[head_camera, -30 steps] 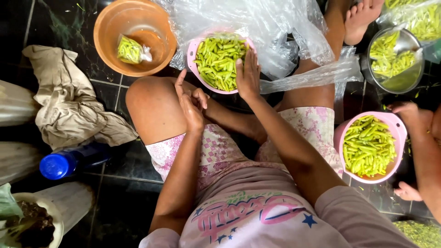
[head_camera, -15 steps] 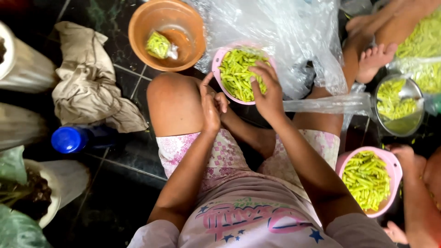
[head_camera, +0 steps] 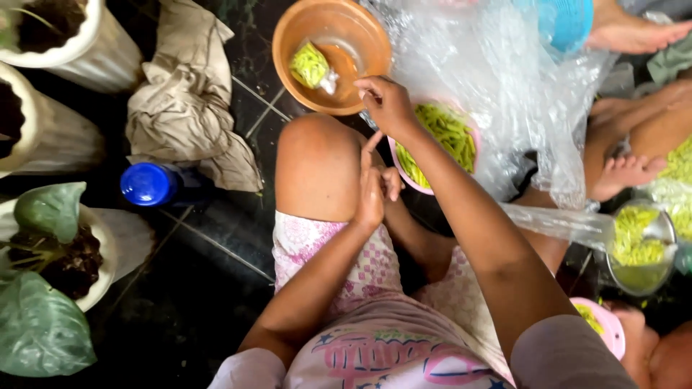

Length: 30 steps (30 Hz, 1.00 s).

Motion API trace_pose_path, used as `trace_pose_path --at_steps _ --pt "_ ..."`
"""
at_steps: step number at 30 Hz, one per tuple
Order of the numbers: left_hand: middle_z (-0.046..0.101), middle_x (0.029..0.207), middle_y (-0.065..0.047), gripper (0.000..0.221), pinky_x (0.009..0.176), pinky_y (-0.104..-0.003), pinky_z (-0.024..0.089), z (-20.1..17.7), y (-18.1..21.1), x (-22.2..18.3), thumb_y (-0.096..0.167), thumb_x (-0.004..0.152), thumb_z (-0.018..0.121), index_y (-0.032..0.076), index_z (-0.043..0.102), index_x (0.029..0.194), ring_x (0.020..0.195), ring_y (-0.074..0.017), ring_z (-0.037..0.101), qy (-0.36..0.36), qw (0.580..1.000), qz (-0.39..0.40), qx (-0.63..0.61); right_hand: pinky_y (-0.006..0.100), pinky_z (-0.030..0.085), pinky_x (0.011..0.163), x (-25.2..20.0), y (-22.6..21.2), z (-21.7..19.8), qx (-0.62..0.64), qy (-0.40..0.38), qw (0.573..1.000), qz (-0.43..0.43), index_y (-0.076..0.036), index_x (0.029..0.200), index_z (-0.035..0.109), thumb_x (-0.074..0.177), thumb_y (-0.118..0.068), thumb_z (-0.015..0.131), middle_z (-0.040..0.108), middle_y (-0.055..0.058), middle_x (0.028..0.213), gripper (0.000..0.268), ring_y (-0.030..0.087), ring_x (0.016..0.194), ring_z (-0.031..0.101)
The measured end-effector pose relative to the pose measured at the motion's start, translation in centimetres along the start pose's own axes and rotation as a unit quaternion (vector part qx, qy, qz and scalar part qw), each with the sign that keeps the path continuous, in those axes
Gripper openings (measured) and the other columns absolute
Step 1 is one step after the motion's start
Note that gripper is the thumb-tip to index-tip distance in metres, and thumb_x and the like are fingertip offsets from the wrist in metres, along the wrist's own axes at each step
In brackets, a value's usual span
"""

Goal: Sorting and packing green chilies into plastic bags using a small bowl for portioning

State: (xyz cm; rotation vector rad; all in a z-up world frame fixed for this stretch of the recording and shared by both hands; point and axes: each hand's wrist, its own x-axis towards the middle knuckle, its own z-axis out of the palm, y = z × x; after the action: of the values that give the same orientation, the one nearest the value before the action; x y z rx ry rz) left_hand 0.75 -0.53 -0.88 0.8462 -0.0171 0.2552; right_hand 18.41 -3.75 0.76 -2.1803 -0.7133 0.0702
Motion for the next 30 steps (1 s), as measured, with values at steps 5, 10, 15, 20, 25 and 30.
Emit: trace_pose_path --at_steps 5,10,15,20,25,30 --pt "0.048 0.052 0.000 0.066 0.063 -0.026 0.058 0.1 -0.4 0.1 0.034 0.108 0.024 0.001 0.009 0.164 0.045 -0.0118 0.047 -0.011 1.000 0.011 -0.010 0.045 0.056 0.097 6.1 6.8 4.9 0.024 -0.091 0.992 0.086 -0.011 0.125 0.073 0.095 -0.014 0.066 0.076 0.015 0.114 0.031 0.032 0.112 0.070" --pt "0.047 0.051 0.000 0.064 0.062 -0.027 0.057 0.2 -0.2 0.6 0.031 0.108 0.023 0.001 0.013 0.163 0.043 -0.0123 0.043 -0.012 1.000 -0.024 -0.015 0.047 0.054 0.102 8.9 10.1 8.6 -0.059 -0.111 0.985 0.119 -0.007 0.135 0.066 0.095 -0.025 0.071 0.075 0.019 0.112 0.044 0.034 0.115 0.069" --pt "0.044 0.050 -0.001 0.064 0.052 -0.022 0.046 0.3 -0.7 1.1 0.034 0.107 0.023 0.010 0.008 0.164 0.045 -0.0099 0.036 0.029 0.994 -0.101 0.001 0.044 0.041 0.117 9.4 11.1 11.7 -0.121 -0.215 0.956 0.161 -0.024 0.151 0.050 0.086 -0.031 0.082 0.068 0.010 0.136 0.073 0.028 0.133 0.060" --pt "0.039 0.046 0.000 0.045 0.045 -0.023 0.033 2.5 3.5 2.9 0.034 0.100 0.024 0.009 0.050 0.127 0.042 -0.0104 0.032 0.033 0.978 -0.190 0.078 0.030 0.055 0.093 9.1 12.0 12.3 -0.050 -0.170 0.971 0.159 -0.026 0.099 0.075 0.079 -0.040 0.080 0.077 -0.008 0.089 0.025 0.016 0.101 0.074" --pt "0.040 0.048 -0.002 0.062 0.043 -0.020 0.025 1.4 1.3 1.5 0.024 0.096 0.023 0.019 0.025 0.158 0.046 -0.0138 0.043 0.054 0.980 -0.177 0.073 0.023 0.060 0.065 7.3 5.3 6.3 0.191 -0.135 0.969 0.077 -0.009 0.095 0.073 0.087 -0.018 0.076 0.077 0.003 0.072 0.013 0.009 0.064 0.072" --pt "0.037 0.050 0.001 0.065 0.067 -0.027 0.058 0.9 0.3 0.8 0.014 0.096 0.026 0.007 0.023 0.160 0.048 -0.0141 0.044 0.032 0.993 -0.092 0.061 0.037 0.064 0.085 0.3 -2.4 -8.0 0.399 0.008 0.914 0.070 0.003 0.119 0.067 0.094 -0.010 0.077 0.072 0.016 0.107 0.030 0.020 0.097 0.073"
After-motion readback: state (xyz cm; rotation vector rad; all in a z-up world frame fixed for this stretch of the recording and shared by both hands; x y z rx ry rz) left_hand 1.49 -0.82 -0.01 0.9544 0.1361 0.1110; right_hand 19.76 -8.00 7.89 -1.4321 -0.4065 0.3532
